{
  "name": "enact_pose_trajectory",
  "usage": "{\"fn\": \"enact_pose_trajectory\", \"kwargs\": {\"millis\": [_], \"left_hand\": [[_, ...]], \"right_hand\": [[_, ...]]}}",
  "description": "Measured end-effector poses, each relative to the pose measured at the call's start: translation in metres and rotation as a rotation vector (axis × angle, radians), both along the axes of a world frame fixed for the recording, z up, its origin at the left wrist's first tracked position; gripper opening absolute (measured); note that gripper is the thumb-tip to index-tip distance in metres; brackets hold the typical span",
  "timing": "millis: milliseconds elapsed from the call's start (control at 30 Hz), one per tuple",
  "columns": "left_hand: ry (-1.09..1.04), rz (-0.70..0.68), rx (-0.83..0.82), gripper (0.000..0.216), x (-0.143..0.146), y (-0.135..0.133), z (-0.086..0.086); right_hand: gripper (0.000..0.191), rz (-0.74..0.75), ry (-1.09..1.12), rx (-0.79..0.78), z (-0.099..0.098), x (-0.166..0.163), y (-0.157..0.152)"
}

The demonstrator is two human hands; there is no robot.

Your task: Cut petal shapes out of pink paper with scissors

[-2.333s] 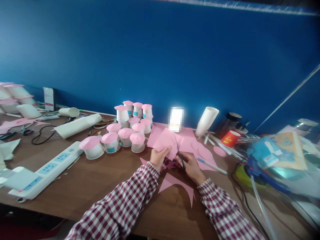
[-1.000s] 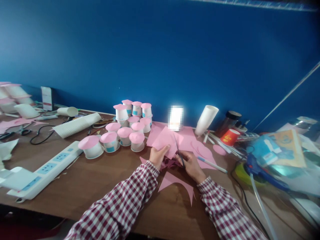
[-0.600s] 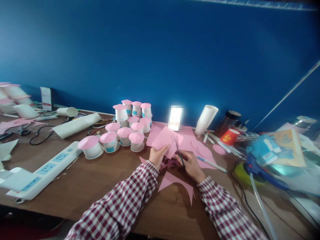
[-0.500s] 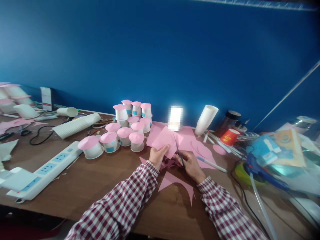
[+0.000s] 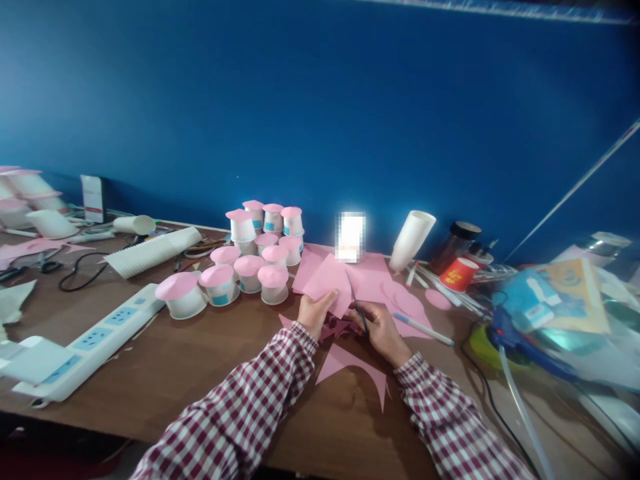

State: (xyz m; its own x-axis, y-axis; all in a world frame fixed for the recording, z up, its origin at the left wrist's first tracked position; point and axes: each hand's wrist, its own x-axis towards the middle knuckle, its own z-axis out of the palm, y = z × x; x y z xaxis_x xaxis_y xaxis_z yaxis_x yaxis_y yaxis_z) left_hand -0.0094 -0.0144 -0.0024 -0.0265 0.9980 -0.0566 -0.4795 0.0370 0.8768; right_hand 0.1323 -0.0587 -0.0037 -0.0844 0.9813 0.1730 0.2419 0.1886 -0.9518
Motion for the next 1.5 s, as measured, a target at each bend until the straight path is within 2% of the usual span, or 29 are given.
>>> {"fn": "enact_pose_trajectory", "kwargs": {"millis": [233,467,800,967,1100,1333,1500], "left_hand": [[0.041,-0.041,-0.059,0.035,0.0014,-0.0036,0.0019],[0.023,-0.083,-0.002,0.039,0.0028,-0.0040,0.0006],[0.016,-0.099,0.006,0.040,0.0016,-0.0031,0.0011],[-0.029,-0.124,0.007,0.041,-0.0009,0.0016,-0.0041],[-0.080,-0.190,0.010,0.042,-0.0028,0.0045,-0.0072],[-0.050,-0.348,-0.018,0.024,-0.0029,0.0010,-0.0049],[-0.139,-0.308,-0.060,0.018,-0.0048,0.0007,0.0008]], "right_hand": [[0.032,-0.009,-0.017,0.060,0.0000,0.0039,0.0016],[0.030,-0.040,-0.036,0.102,0.0009,0.0073,0.0031],[0.027,-0.041,0.046,0.039,0.0032,0.0062,0.0018],[0.037,-0.129,0.149,-0.038,-0.0017,0.0066,0.0041],[0.041,-0.200,0.193,-0.034,-0.0044,0.0061,0.0051],[0.044,-0.235,0.369,-0.107,-0.0025,0.0020,0.0028],[0.044,-0.226,0.382,-0.124,-0.0040,0.0018,0.0020]]}}
